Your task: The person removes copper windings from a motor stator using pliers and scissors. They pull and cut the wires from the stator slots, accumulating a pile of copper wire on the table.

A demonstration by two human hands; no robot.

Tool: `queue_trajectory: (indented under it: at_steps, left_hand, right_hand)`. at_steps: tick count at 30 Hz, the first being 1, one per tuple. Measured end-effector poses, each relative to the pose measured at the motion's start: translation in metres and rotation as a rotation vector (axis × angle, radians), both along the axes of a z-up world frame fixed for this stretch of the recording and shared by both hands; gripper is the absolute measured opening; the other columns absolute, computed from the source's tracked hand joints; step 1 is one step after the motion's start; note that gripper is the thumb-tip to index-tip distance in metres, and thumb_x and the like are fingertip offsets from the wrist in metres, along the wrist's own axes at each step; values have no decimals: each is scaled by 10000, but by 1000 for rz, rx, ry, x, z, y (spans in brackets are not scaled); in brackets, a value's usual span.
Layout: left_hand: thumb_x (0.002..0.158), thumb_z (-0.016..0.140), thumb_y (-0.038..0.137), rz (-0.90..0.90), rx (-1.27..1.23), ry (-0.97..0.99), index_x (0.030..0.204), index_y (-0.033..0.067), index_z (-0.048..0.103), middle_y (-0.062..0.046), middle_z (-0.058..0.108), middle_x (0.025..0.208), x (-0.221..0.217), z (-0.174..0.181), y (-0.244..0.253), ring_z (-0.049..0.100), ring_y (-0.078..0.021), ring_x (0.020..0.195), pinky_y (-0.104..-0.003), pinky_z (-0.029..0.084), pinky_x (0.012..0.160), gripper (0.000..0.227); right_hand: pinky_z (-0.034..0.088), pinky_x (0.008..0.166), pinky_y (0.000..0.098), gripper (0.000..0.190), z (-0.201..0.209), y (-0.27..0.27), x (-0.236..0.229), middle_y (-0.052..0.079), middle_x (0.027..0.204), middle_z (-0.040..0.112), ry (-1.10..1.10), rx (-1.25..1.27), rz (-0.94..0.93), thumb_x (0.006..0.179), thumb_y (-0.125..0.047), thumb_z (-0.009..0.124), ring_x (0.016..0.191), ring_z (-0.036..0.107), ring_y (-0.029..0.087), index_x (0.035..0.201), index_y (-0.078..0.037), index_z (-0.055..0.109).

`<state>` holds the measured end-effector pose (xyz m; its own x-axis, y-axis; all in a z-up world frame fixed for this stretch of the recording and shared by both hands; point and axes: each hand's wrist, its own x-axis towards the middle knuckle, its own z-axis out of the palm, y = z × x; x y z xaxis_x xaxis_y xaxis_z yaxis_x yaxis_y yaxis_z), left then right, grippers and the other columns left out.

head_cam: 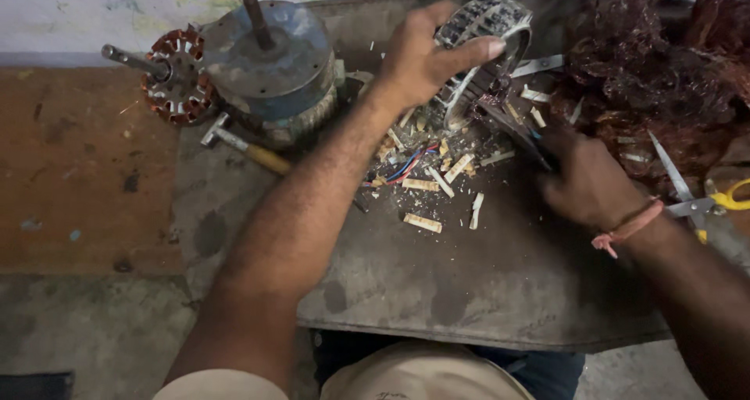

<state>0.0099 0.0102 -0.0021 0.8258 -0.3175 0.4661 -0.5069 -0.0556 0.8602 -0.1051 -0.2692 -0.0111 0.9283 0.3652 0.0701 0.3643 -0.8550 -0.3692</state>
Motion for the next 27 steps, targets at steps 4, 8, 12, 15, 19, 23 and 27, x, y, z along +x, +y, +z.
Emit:
queue_trajectory:
  at_steps: [4, 8, 12, 15, 19, 23, 27]
  left_hand:
    - [745, 773, 727, 33, 50, -2, 1211, 9, 704, -114, 803, 1117, 0, -1, -1, 783, -229, 1074, -422, 596, 1055, 859]
    - [773, 779, 745, 46, 25, -59, 1300, -19, 626, -142, 757, 1212, -2, 0, 4, 742, -243, 1155, -433, 555, 1094, 941]
    - [724, 761, 767, 70, 48, 33, 1255, 12, 682, -141, 792, 1159, -3, 1, 0, 767, -238, 1110, -433, 574, 1070, 927]
    - [684, 751, 771, 128, 99, 87, 1296, 26, 633, -146, 776, 1158, -8, 2, -5, 768, -244, 1097, -446, 583, 1026, 971]
    - [747, 751, 746, 182, 187, 14, 1428, 35, 534, -201, 664, 1352, -19, 5, -11, 639, -319, 1285, -504, 479, 1120, 1008]
    - [899, 698, 654, 180, 212, -115, 1570, 40, 352, -243, 487, 1560, -24, 5, -14, 514, -362, 1441, -517, 406, 1218, 974]
    - [977, 713, 551, 273, 265, -146, 1566, 64, 391, -245, 471, 1586, -29, 4, -20, 448, -394, 1478, -542, 350, 1218, 829]
  right_hand:
    - [554, 807, 533, 414, 25, 11, -15, 302, 970, 700, -23, -107, -12, 693, -103, 701, 865, 696, 474, 1092, 7, 711]
    - [535, 783, 557, 319, 48, 19, -9, 319, 890, 701, 516, 33, -454, 950, -213, 630, 842, 682, 478, 1105, 48, 728]
    - [558, 767, 513, 339, 40, 13, -8, 266, 903, 717, 148, 74, -34, 810, -128, 614, 794, 715, 409, 1097, 21, 716]
    - [562, 772, 514, 304, 24, 3, -14, 268, 923, 707, 113, 12, -23, 851, -135, 600, 807, 706, 426, 1078, 36, 706]
    - [512, 781, 561, 317, 5, -12, -36, 314, 907, 662, -47, 25, -114, 848, -121, 634, 856, 643, 503, 1115, 41, 693]
    - [430, 736, 521, 130, -29, -12, -48, 280, 906, 567, -496, 397, -162, 1017, -71, 583, 847, 554, 469, 1023, 59, 581]
    - [370, 735, 533, 109, -51, -11, -41, 261, 885, 510, -597, 347, -169, 990, -24, 585, 830, 494, 457, 937, 40, 515]
